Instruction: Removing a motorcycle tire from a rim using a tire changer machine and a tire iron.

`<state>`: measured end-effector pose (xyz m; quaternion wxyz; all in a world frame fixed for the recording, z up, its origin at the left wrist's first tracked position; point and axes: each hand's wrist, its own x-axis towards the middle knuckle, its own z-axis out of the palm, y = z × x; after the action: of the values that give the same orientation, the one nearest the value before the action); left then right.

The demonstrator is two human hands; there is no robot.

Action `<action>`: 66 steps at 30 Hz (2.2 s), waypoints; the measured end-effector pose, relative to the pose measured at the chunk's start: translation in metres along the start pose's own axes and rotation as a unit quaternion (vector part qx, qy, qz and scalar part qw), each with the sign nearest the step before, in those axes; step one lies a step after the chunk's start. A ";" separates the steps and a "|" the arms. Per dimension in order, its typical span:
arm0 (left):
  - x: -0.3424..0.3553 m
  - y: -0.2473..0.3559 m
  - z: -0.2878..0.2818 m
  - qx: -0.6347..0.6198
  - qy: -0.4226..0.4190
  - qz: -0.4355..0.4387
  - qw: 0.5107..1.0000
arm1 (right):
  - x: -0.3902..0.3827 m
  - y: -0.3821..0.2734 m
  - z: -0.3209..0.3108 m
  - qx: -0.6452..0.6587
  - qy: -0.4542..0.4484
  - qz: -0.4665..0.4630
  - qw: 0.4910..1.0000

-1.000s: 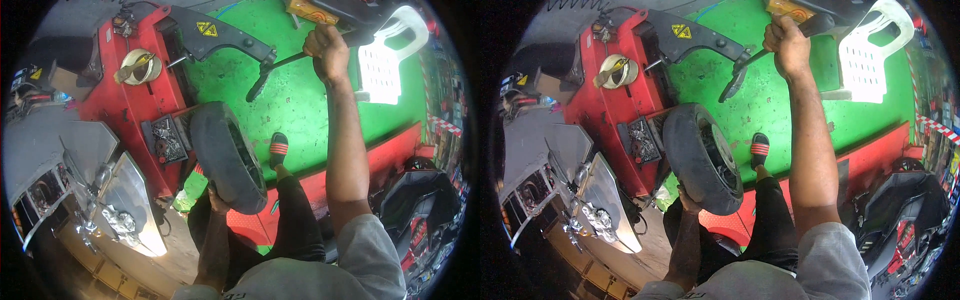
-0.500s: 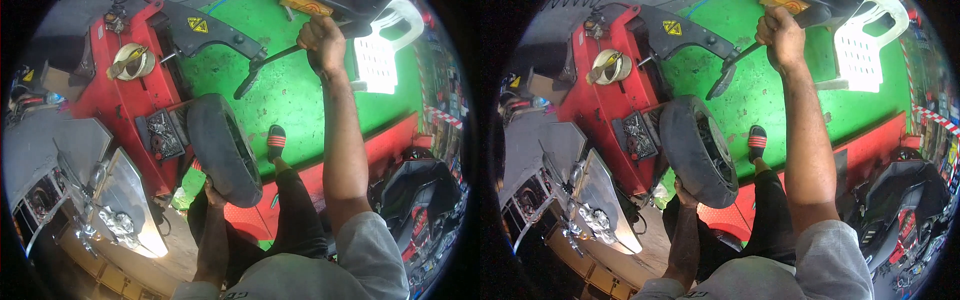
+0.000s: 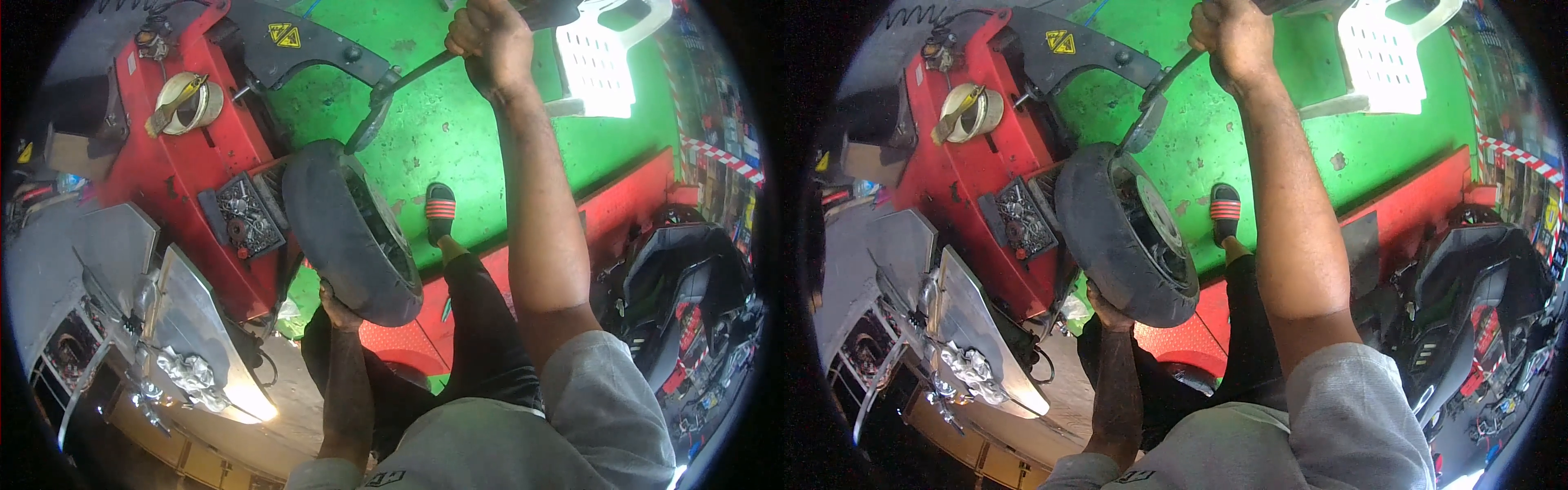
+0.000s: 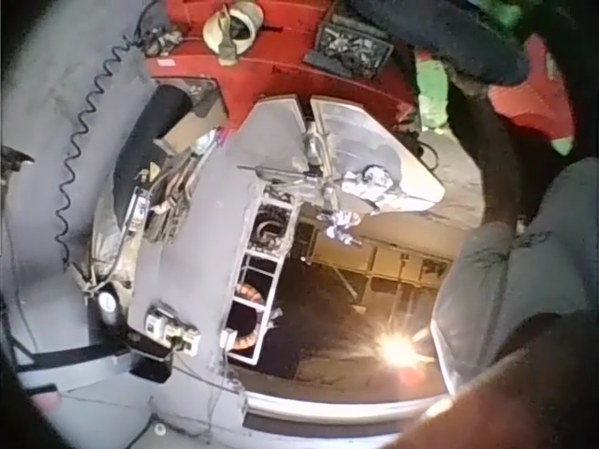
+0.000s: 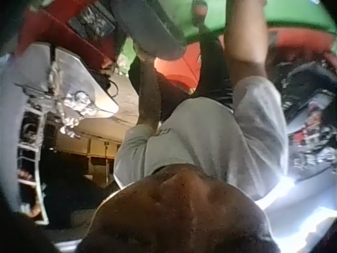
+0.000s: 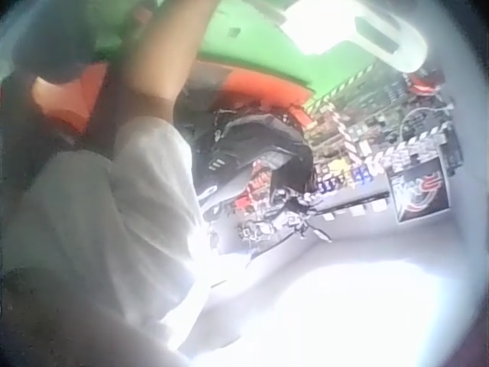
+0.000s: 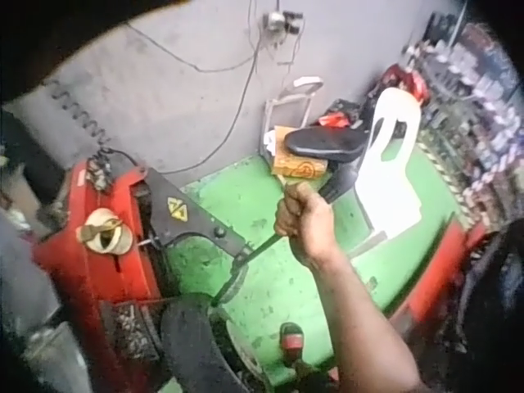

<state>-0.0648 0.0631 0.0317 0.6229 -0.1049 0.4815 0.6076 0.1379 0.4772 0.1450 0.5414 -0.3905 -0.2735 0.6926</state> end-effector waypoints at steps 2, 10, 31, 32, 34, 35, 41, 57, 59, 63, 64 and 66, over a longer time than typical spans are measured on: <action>0.001 -0.001 0.002 0.018 -0.005 0.005 1.000 | -0.002 0.003 -0.003 0.002 -0.001 0.001 1.000; -0.011 -0.005 -0.010 -0.031 0.014 -0.017 0.999 | -0.006 0.020 -0.008 0.014 0.006 -0.018 1.000; -0.012 -0.001 -0.002 -0.008 -0.001 0.001 1.000 | -0.029 0.080 0.008 -0.068 0.041 0.005 0.997; -0.007 -0.001 -0.002 -0.008 -0.003 0.003 1.000 | -0.027 0.079 0.008 -0.050 0.030 0.006 0.998; -0.007 -0.006 -0.011 0.048 0.048 0.031 0.997 | -0.001 0.063 0.006 -0.055 0.036 0.017 0.998; -0.013 -0.007 -0.015 0.047 0.048 0.022 0.998 | 0.005 0.056 0.002 -0.061 0.042 0.028 0.997; -0.011 0.001 -0.006 0.015 -0.003 0.003 1.000 | -0.006 0.063 0.007 -0.012 0.080 0.056 0.995; 0.000 0.002 -0.012 0.021 0.014 0.005 1.000 | -0.037 0.091 0.009 -0.090 0.069 -0.025 0.993; -0.008 0.001 -0.017 0.030 0.026 0.011 0.999 | -0.033 0.085 0.007 -0.054 0.070 -0.019 0.996; -0.002 0.007 -0.029 0.015 0.001 -0.007 1.000 | -0.032 0.083 0.014 -0.028 0.087 0.024 0.995; -0.003 0.006 -0.032 0.017 0.014 -0.008 1.000 | -0.030 0.082 0.016 -0.028 0.087 0.024 0.996; -0.001 0.006 -0.036 0.003 0.019 -0.015 1.000 | -0.025 0.081 0.019 -0.041 0.088 0.018 0.995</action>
<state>-0.0868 0.0382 0.0173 0.6234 -0.1219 0.4930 0.5946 0.0809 0.4321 0.0966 0.5345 -0.4767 -0.2459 0.6531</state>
